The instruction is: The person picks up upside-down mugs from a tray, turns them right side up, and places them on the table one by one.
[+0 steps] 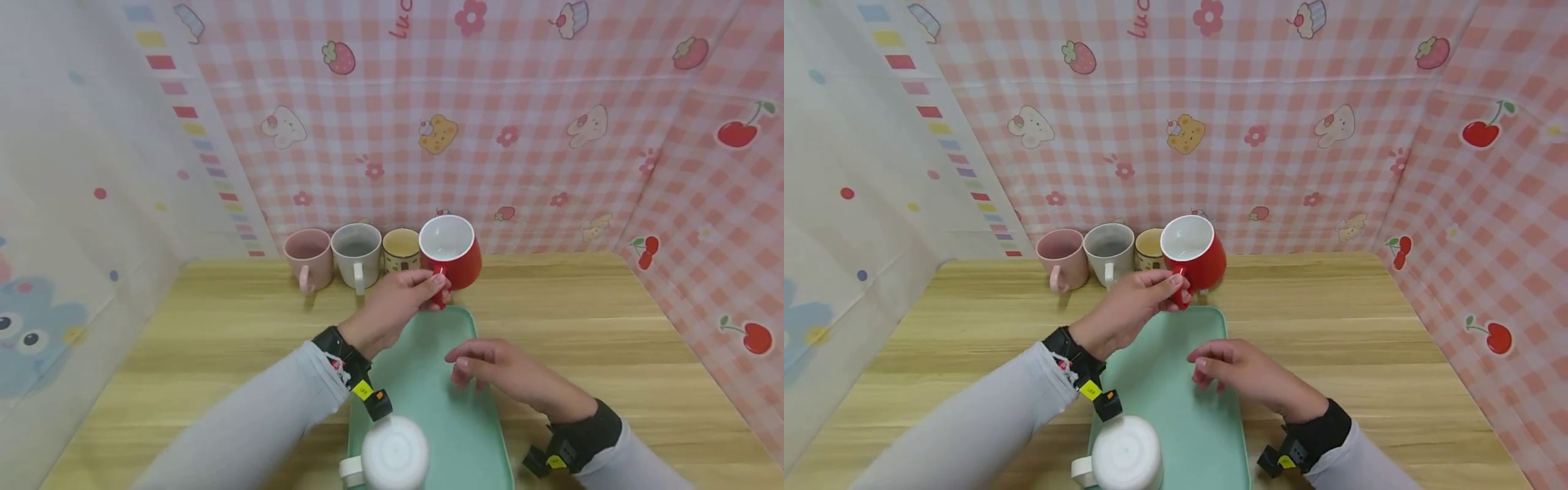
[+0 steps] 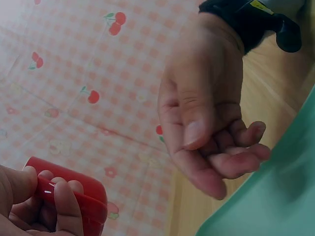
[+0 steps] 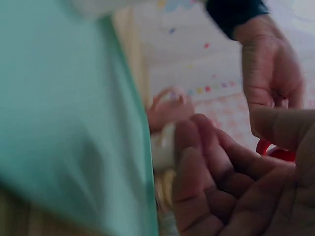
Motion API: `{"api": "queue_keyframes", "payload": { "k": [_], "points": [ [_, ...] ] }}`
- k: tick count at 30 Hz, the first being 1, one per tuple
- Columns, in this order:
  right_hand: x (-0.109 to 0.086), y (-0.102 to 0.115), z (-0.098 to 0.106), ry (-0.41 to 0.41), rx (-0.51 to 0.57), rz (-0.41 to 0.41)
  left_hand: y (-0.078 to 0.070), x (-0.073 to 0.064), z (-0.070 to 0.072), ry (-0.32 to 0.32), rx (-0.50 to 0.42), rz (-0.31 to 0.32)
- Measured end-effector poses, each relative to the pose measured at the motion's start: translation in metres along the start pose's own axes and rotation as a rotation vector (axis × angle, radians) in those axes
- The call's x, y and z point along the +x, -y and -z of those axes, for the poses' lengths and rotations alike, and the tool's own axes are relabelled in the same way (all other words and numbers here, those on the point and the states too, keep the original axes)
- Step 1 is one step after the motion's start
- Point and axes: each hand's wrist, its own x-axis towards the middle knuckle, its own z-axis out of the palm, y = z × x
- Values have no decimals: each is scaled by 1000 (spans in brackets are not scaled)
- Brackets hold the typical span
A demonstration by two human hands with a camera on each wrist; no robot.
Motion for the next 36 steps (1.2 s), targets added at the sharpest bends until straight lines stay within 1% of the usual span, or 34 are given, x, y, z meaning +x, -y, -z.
{"api": "queue_keyframes", "payload": {
  "k": [3,7,9,11,15,18,21,25,27,32,36],
  "points": [
    [-9,-2,6,-16,-186,24,-4,14,-12,-1,13,20],
    [-16,-1,13,-10,-416,63,-6,33,-28,-18,27,35],
    [-19,0,15,-7,-496,64,-5,41,-36,-32,33,40],
    [-22,2,17,-4,-547,50,-4,49,-43,-43,38,34],
    [-24,4,19,-2,-598,-20,-1,59,-54,-49,40,45],
    [-25,3,20,-13,-632,-61,1,66,-60,-50,23,82],
    [-26,2,20,-22,-673,-79,4,72,-66,-56,3,119],
    [-26,1,21,-20,-689,-121,8,81,-73,-73,-18,163],
    [-26,0,23,-15,-690,-141,12,85,-77,-86,-13,181],
    [-25,-1,26,-1,-703,-139,24,99,-85,-122,20,214],
    [-25,-3,28,1,-706,-140,33,108,-91,-133,48,214]
  ]
}}
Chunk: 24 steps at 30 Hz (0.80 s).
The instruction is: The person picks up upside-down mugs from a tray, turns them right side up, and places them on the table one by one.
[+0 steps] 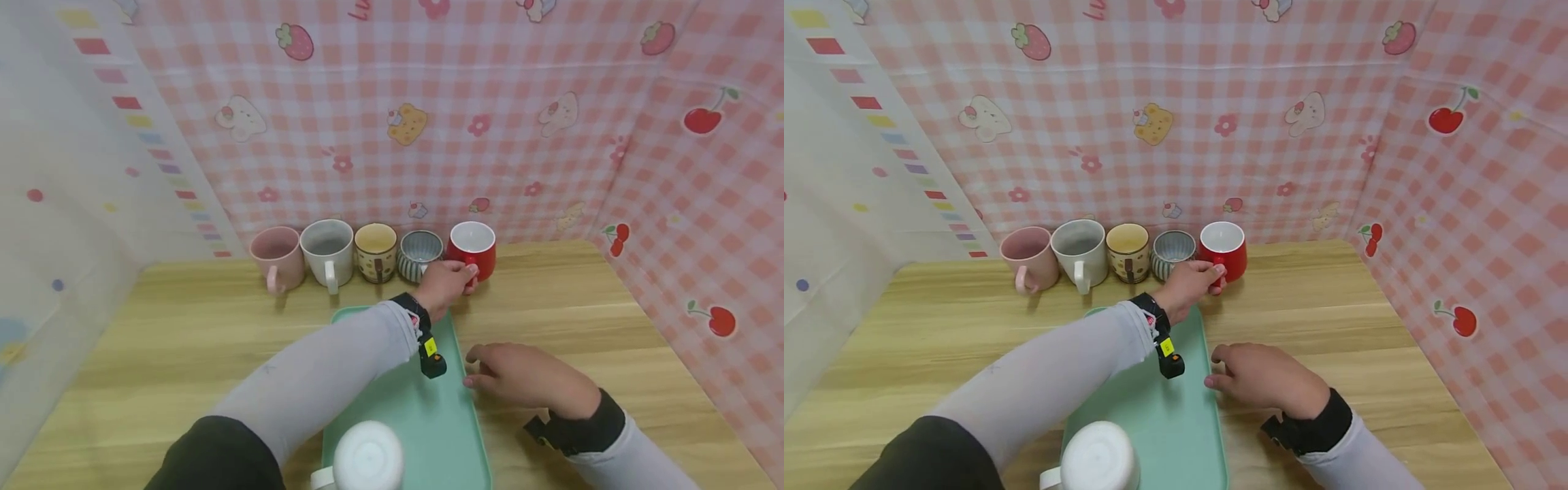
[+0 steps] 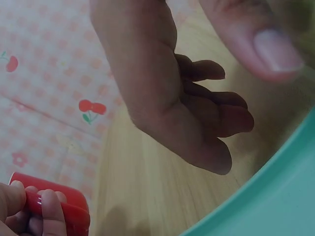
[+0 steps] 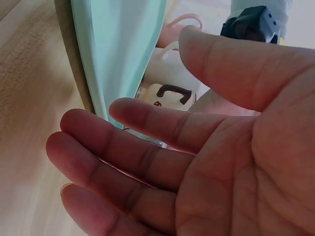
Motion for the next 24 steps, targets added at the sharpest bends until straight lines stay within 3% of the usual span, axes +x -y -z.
{"api": "queue_keyframes", "payload": {
  "k": [6,13,24],
  "points": [
    [0,0,-2,-19,-39,11,10,12,-11,-49,0,-17],
    [1,-1,-4,-12,-13,-24,21,22,-19,-105,-29,-4],
    [1,-2,-3,0,-5,-28,28,35,-34,-185,-62,5]
  ]
}}
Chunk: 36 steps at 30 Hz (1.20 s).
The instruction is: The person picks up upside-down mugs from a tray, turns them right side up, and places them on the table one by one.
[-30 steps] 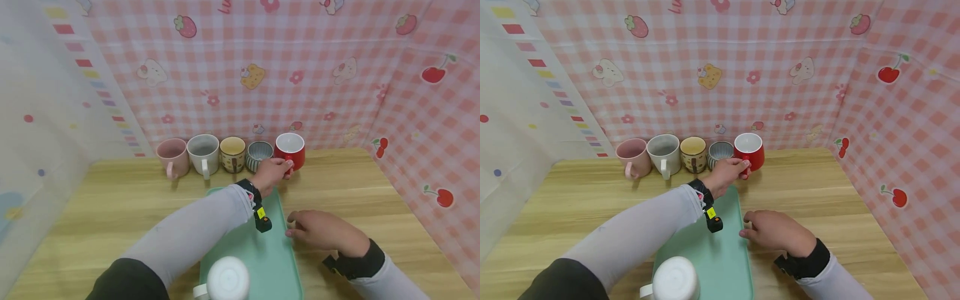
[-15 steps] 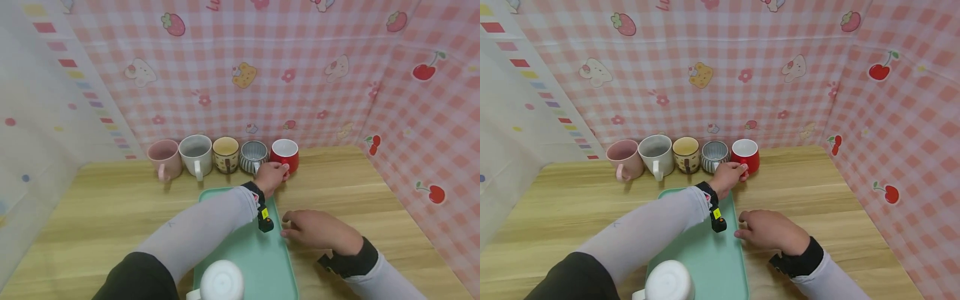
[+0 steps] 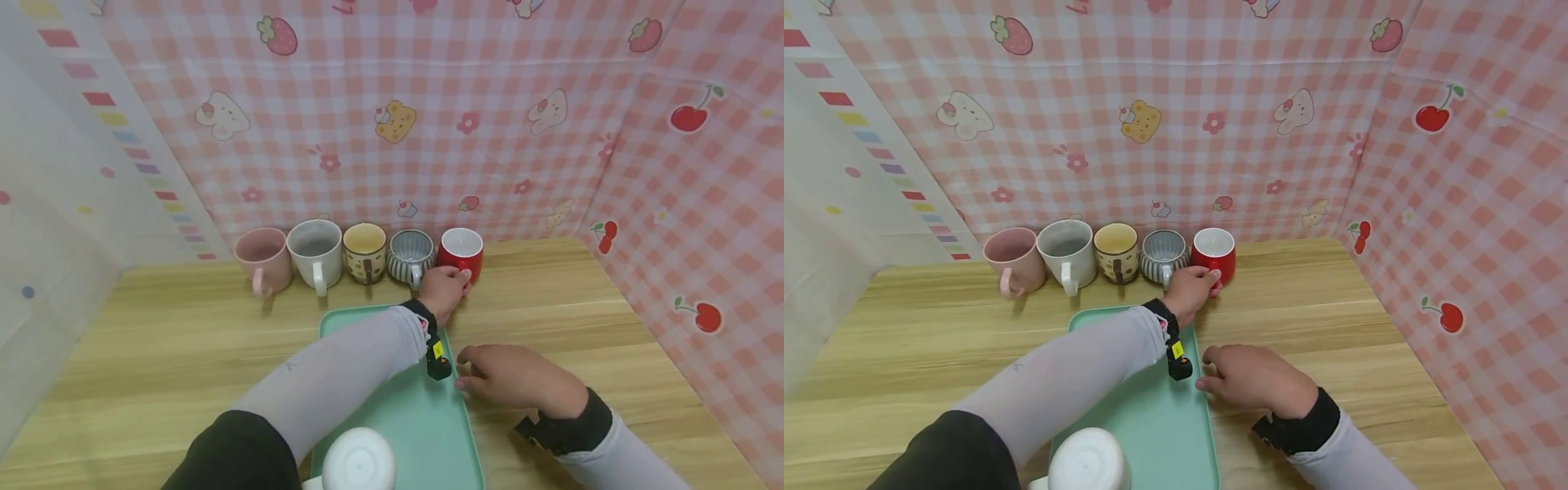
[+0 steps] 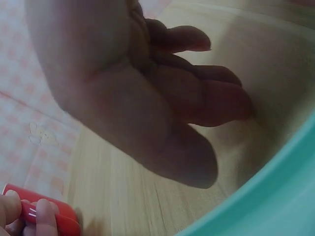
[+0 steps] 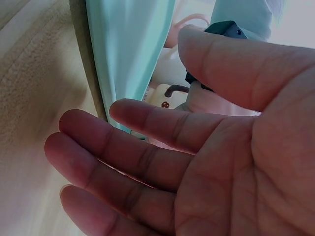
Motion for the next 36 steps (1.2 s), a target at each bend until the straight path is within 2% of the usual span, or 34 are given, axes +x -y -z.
{"api": "queue_keyframes", "payload": {
  "k": [4,13,16,20,25,29,32,36],
  "points": [
    [1,0,-2,3,-6,-3,0,2,-2,-8,-4,8],
    [3,1,-3,2,-8,-2,-1,3,4,49,15,-10],
    [3,1,-4,3,-1,-4,-3,2,9,92,75,-17],
    [3,1,-4,-5,-18,-1,-10,-6,21,156,220,-57],
    [4,1,-5,-11,-32,9,-25,-19,44,250,397,-165],
    [4,0,-6,-7,-23,18,-38,-31,68,314,483,-267],
    [3,0,-6,-4,-7,22,-47,-40,90,295,510,-342],
    [3,2,-5,-9,9,36,-54,-52,123,219,563,-456]
  ]
}}
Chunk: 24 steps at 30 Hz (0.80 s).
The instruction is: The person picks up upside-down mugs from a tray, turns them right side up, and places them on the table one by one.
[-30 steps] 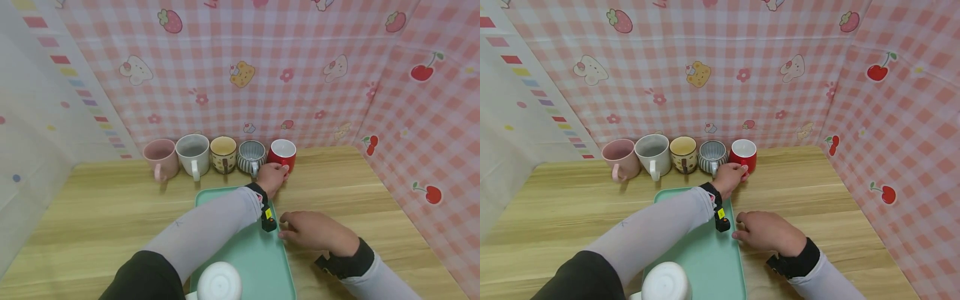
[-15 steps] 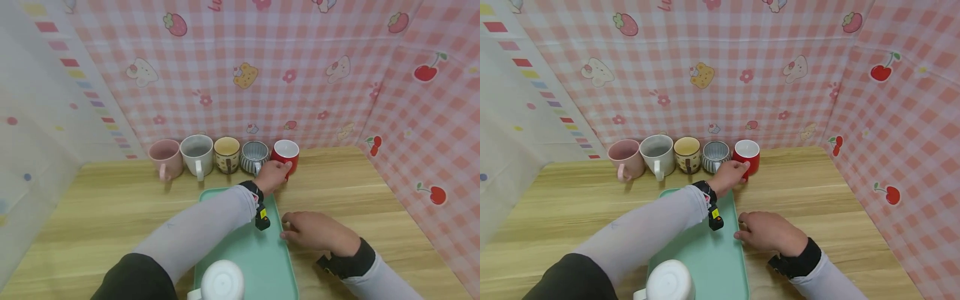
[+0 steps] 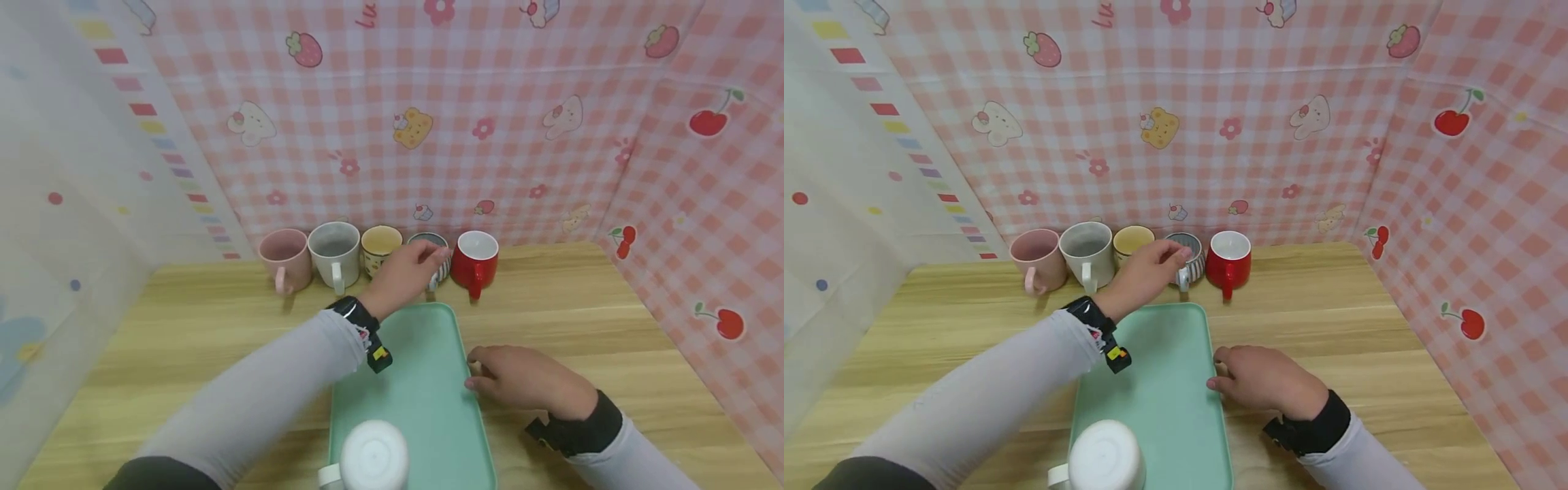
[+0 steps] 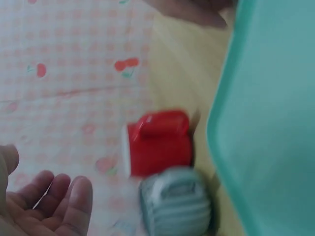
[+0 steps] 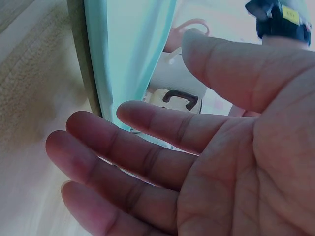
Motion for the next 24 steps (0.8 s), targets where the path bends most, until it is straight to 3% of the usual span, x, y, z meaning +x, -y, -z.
{"api": "queue_keyframes", "payload": {
  "k": [4,8,15,24],
  "points": [
    [0,0,1,1,10,4,9,-21,23,-36,82,-78],
    [-1,1,2,11,5,-8,20,-44,39,-47,101,-121],
    [-1,2,4,25,-2,-3,41,-87,56,-89,105,-72],
    [-1,3,4,18,-8,-27,72,-127,59,-149,90,-45]
  ]
}}
